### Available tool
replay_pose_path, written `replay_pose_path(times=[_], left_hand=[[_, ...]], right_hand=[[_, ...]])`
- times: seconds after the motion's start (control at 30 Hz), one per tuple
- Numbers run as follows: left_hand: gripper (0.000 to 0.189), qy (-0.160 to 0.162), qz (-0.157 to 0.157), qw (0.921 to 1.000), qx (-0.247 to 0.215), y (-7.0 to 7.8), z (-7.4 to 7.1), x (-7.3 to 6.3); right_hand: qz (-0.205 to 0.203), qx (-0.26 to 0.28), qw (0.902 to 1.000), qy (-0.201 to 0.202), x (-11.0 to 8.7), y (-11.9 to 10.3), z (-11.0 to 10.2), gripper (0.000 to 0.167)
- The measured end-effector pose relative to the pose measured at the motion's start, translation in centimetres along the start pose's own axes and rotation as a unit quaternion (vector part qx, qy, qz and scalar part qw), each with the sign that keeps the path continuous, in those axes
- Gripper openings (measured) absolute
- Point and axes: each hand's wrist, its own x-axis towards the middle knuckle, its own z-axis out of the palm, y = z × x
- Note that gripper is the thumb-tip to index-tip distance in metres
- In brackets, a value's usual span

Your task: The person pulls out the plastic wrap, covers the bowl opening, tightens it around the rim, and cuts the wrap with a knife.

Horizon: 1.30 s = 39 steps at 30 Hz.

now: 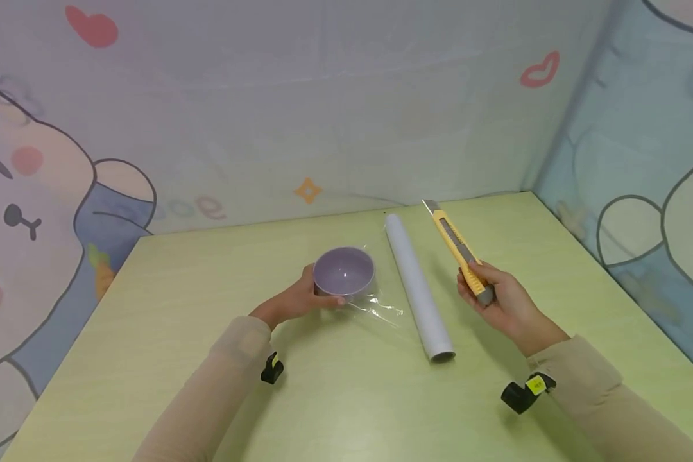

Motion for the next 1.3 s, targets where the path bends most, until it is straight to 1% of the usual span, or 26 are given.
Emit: replay_pose_path(times=[0.03, 0.07, 0.13, 0.17, 0.3, 0.4, 0.47, 0.53, 0.63, 0.67, 0.7, 0.83, 0.93, 1.1, 1.2, 1.3], left_hand=[[0.095, 0.001, 0.001, 1.0, 0.003, 0.0, 0.0, 0.0], [0.094, 0.0, 0.009, 1.0, -0.001, 0.0, 0.0, 0.0], [0.093, -0.002, 0.016, 0.9999, -0.006, 0.0, 0.0, 0.1], [0.093, -0.002, 0.018, 0.9998, -0.003, 0.0, 0.0, 0.0], [0.096, 0.005, -0.001, 1.0, 0.003, 0.0, 0.0, 0.0], [0.097, 0.007, -0.007, 0.9999, 0.008, 0.0, 0.0, 0.0], [0.096, 0.002, 0.0, 1.0, 0.006, -0.1, 0.0, 0.1], [0.092, -0.007, 0.021, 0.9998, -0.001, -0.1, 0.0, 0.2], [0.087, -0.018, 0.055, 0.9982, -0.015, -0.1, 0.0, 0.3], [0.086, -0.018, 0.058, 0.998, -0.015, 0.0, 0.0, 0.3], [0.086, -0.018, 0.058, 0.9981, -0.012, 0.0, -0.1, 0.2], [0.093, -0.005, 0.012, 0.9999, 0.0, 0.2, 0.0, -0.1], [0.095, 0.0, -0.011, 0.9999, 0.003, 0.2, 0.0, -0.2], [0.093, -0.004, -0.013, 0.9999, -0.002, 0.1, 0.1, -0.3], [0.091, -0.008, 0.006, 0.9999, -0.008, 0.0, 0.0, -0.1], [0.089, -0.009, 0.026, 0.9996, -0.008, 0.0, 0.0, 0.0]], right_hand=[[0.004, -0.002, 1.0, -0.002, 0.0, 0.1, 0.0, 0.033], [0.006, -0.011, 0.9999, -0.006, 0.0, 0.2, 0.1, 0.028], [0.01, -0.039, 0.999, -0.02, 0.1, 0.3, 0.1, 0.028], [0.011, -0.055, 0.9981, -0.027, 0.1, 0.4, 0.2, 0.03], [-0.003, -0.129, 0.9902, -0.054, 0.1, 0.5, 0.5, 0.049], [-0.011, -0.171, 0.9837, -0.054, 0.0, 0.4, 0.9, 0.053], [-0.013, -0.185, 0.9814, -0.051, -0.2, 0.3, 1.1, 0.047], [-0.015, -0.191, 0.9802, -0.051, -0.3, 0.1, 1.3, 0.037], [-0.028, -0.212, 0.9751, -0.056, -0.5, -0.1, 1.4, 0.033], [-0.035, -0.227, 0.9718, -0.056, -0.5, -0.1, 1.4, 0.034], [-0.041, -0.243, 0.9678, -0.053, -0.5, -0.1, 1.5, 0.035], [-0.065, -0.299, 0.9516, -0.023, -0.4, 0.2, 1.5, 0.034], [-0.079, -0.318, 0.9449, -0.003, -0.3, 0.5, 1.4, 0.033], [-0.089, -0.335, 0.9378, 0.018, -0.3, 0.9, 1.4, 0.034], [-0.096, -0.331, 0.9384, 0.021, -0.3, 0.8, 1.2, 0.037], [-0.104, -0.319, 0.9418, 0.025, -0.4, 0.8, 1.0, 0.037]])
